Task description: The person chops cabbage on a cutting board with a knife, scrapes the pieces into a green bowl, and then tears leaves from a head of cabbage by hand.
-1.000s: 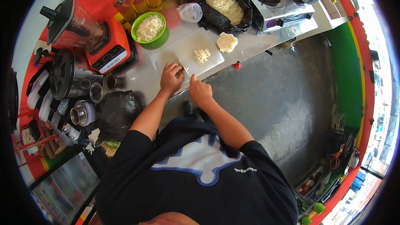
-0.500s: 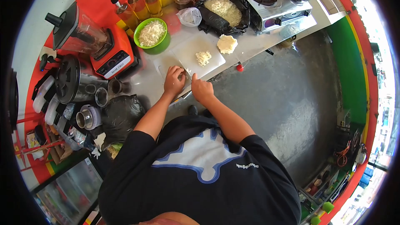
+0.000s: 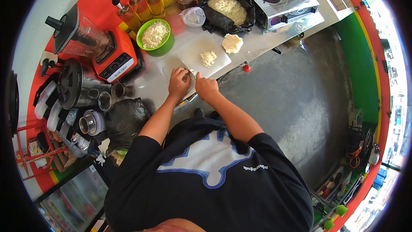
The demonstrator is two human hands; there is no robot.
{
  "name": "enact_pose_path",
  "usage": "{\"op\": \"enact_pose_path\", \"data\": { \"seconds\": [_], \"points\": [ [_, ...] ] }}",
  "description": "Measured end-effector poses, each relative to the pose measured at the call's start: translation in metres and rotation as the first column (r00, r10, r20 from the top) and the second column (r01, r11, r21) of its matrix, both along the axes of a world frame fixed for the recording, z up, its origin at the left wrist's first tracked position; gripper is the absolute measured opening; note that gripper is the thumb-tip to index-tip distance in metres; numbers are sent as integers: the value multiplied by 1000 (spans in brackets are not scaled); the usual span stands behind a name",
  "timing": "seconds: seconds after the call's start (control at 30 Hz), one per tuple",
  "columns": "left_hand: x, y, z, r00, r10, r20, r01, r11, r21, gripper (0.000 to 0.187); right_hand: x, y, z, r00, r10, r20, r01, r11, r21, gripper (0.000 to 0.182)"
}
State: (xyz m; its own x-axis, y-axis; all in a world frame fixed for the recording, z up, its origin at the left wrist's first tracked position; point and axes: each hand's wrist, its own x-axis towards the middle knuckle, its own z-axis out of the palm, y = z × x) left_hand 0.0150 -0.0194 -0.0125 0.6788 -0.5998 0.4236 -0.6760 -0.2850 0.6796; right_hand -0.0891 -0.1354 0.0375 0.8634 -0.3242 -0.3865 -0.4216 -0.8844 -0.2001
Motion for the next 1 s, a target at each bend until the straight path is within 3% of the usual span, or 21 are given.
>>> {"op": "enact_pose_path", "data": {
  "seconds": [0.1, 0.2, 0.43, 0.63, 0.8, 1.0],
  "points": [
    [1, 1, 3, 1000, -15, -15, 15, 1000, 25, 10, 0, 2, 31, 994, 59, -95, -61, 998, -20, 28],
    [0, 1, 3, 1000, -1, 2, 1, 1000, 29, 10, -10, 7, 22, 994, 23, -104, -23, 1000, -2, 29],
    [0, 0, 2, 1000, 1, 10, -1, 1000, 13, 11, 0, 2, 18, 1000, 3, -19, -2, 1000, 7, 32],
    [1, 1, 0, 999, 19, 28, -20, 999, 46, 13, -13, 4, 14, 995, 30, -92, -27, 999, 34, 32],
    [2, 2, 2, 1000, 2, 31, -4, 998, 67, 14, -9, 2, -2, 999, -45, 25, 45, 998, 33, 29],
    [3, -1, -2, 999, -17, 43, 14, 998, 55, 12, -25, -11, 11, 996, -83, -20, 83, 996, 10, 30]
  ]
}}
